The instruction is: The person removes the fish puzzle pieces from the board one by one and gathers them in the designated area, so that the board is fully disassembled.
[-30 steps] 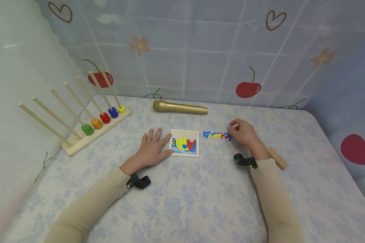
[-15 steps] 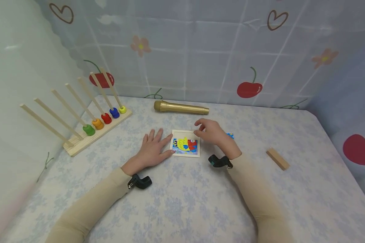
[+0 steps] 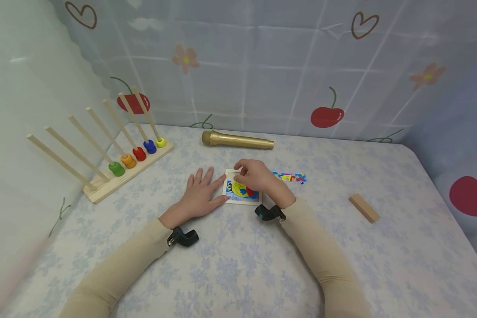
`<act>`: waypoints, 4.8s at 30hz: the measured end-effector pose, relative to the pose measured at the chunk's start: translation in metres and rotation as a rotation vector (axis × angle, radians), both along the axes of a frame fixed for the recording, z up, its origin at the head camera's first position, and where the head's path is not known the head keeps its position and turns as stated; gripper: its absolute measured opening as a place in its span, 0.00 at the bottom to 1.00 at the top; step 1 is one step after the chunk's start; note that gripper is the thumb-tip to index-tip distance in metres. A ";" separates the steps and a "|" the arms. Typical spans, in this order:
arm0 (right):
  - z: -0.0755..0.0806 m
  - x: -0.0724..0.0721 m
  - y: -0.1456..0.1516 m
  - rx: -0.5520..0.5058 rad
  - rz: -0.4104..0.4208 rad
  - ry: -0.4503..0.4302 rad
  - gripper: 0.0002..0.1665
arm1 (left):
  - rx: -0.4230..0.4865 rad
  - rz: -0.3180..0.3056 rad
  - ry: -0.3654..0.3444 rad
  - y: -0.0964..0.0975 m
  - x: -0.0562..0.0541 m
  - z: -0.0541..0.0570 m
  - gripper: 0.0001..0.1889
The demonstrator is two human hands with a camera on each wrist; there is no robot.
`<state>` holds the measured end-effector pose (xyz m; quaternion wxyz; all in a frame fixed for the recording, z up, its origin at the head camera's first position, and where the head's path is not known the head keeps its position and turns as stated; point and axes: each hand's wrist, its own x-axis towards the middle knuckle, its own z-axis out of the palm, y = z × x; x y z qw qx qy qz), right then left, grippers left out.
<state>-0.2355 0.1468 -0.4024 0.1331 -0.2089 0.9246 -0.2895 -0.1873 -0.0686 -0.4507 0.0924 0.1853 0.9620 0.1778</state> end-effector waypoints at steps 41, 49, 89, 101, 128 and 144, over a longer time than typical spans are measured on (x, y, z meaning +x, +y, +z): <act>-0.011 0.012 -0.015 0.103 0.116 0.074 0.25 | 0.017 -0.012 0.014 -0.002 0.000 0.001 0.36; -0.010 0.013 -0.014 0.119 0.112 0.072 0.25 | 0.021 -0.015 0.016 -0.002 0.001 0.003 0.36; -0.018 0.007 -0.007 -0.026 0.184 0.085 0.16 | 0.033 -0.021 0.017 -0.003 -0.001 0.000 0.37; -0.016 0.003 0.001 -0.093 0.153 0.003 0.09 | 0.026 -0.014 0.023 -0.002 -0.001 0.000 0.36; -0.008 0.005 -0.003 -0.066 0.155 -0.058 0.05 | 0.019 -0.009 0.011 -0.004 -0.003 -0.003 0.37; 0.006 0.002 0.040 -0.162 0.006 -0.115 0.06 | 0.027 -0.015 0.020 0.001 -0.001 -0.004 0.37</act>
